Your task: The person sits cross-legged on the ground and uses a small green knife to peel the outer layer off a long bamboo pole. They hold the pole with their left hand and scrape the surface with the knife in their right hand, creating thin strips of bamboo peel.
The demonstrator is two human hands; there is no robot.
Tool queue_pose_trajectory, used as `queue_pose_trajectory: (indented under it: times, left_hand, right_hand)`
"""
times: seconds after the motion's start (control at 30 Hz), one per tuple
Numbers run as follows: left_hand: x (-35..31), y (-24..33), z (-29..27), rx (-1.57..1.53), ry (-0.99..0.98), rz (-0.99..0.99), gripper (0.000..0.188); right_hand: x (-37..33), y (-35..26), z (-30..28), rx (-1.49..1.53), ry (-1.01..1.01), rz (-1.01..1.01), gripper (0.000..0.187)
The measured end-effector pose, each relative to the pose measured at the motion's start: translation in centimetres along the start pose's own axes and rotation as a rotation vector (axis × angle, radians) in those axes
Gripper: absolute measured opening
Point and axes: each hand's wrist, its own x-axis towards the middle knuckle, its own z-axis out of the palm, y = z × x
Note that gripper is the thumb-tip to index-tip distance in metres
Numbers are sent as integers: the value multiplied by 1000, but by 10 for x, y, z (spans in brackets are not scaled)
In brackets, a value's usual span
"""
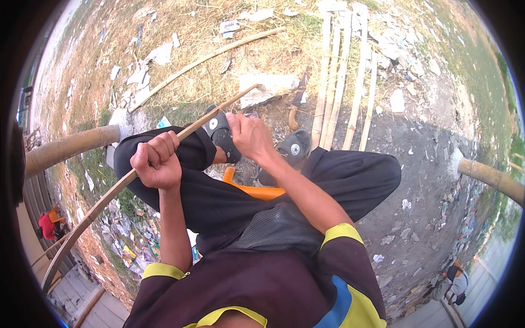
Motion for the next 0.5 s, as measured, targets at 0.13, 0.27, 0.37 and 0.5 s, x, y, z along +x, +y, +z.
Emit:
queue_pose_trajectory:
  times: [0.13, 0.27, 0.37, 0.5]
  left_hand:
    - [4, -1, -6, 6, -8, 1, 42]
    - [7, -5, -9, -58, 120, 38, 39]
    - [7, -7, -5, -36, 123, 47, 39]
    - [8, -6, 0, 3, 99, 40, 39]
  right_hand:
    - [0, -5, 6, 11, 51, -53, 49]
    - [4, -15, 3, -64, 42, -16, 48]
    - [3, -19, 0, -70, 56, -8, 47]
    - [3, -17, 6, -101, 75, -59, 50]
